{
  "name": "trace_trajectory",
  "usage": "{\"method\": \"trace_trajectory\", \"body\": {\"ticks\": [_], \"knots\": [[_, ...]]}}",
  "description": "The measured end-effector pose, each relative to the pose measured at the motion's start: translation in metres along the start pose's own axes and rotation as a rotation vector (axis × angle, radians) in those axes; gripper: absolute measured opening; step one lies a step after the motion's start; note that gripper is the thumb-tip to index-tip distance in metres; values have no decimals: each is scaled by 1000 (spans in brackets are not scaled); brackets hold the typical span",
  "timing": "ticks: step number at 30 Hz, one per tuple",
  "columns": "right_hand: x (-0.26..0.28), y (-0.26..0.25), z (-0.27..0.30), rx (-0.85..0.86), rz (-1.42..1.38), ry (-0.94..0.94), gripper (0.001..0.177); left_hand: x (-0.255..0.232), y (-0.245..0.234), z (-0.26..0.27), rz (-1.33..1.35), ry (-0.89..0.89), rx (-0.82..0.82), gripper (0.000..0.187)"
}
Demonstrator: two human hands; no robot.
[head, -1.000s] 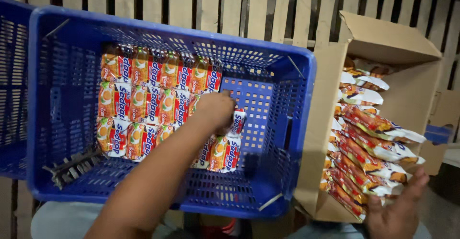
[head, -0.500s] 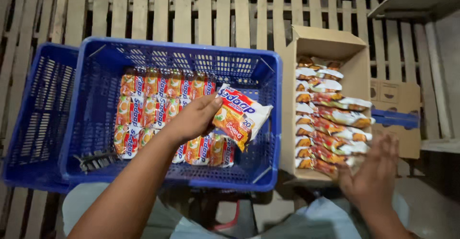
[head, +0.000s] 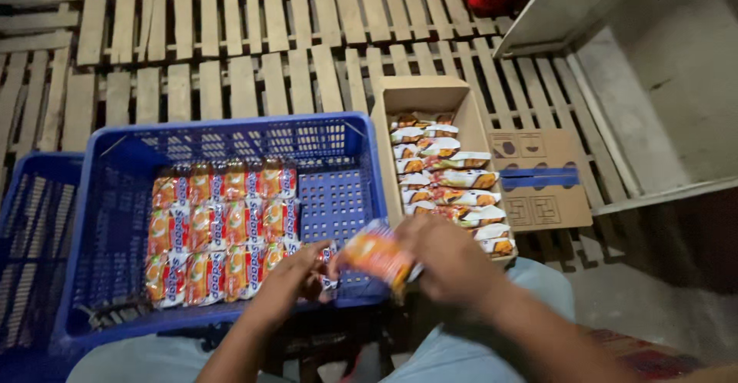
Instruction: The person transfers food packets from a blue plastic crate into a cardboard box and then closes the box.
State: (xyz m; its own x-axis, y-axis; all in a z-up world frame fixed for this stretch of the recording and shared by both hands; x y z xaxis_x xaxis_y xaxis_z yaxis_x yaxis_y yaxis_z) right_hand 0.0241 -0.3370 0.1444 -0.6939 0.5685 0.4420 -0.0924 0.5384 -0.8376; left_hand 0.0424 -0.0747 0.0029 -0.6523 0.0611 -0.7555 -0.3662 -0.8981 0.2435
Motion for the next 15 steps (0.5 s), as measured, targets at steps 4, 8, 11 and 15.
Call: {"method": "trace_trajectory", "body": {"ticks": [4, 8, 11, 15], "knots": [[-66, -98, -27, 82, -177, 524, 53, 20, -52, 4, -1189, -70, -311, 71], [-168, -139, -20, 281, 95, 1037, 62, 45, -71, 6, -1224, -240, -373, 54], [-210, -132, -31, 414, 187, 1006, 52, 40, -70, 6, -1190, -339, -417, 56], [-193, -99, -67, 755, 181, 1167, 83, 34, -70, 5, -1234, -328, -435, 46]]}}
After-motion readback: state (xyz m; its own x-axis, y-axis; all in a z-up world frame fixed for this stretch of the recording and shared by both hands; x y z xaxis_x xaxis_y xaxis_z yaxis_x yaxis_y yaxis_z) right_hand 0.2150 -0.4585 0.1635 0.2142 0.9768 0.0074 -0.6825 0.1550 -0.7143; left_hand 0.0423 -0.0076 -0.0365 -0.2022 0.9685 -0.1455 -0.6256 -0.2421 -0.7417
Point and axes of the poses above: each hand's wrist, its own z-axis away from the middle knuckle, its own y-axis out of the palm, x = y × z, the point moved 6 cm from there along -z, towards the middle knuckle, and after that the axes turned 5 degrees about x, right-handed, at the moved point
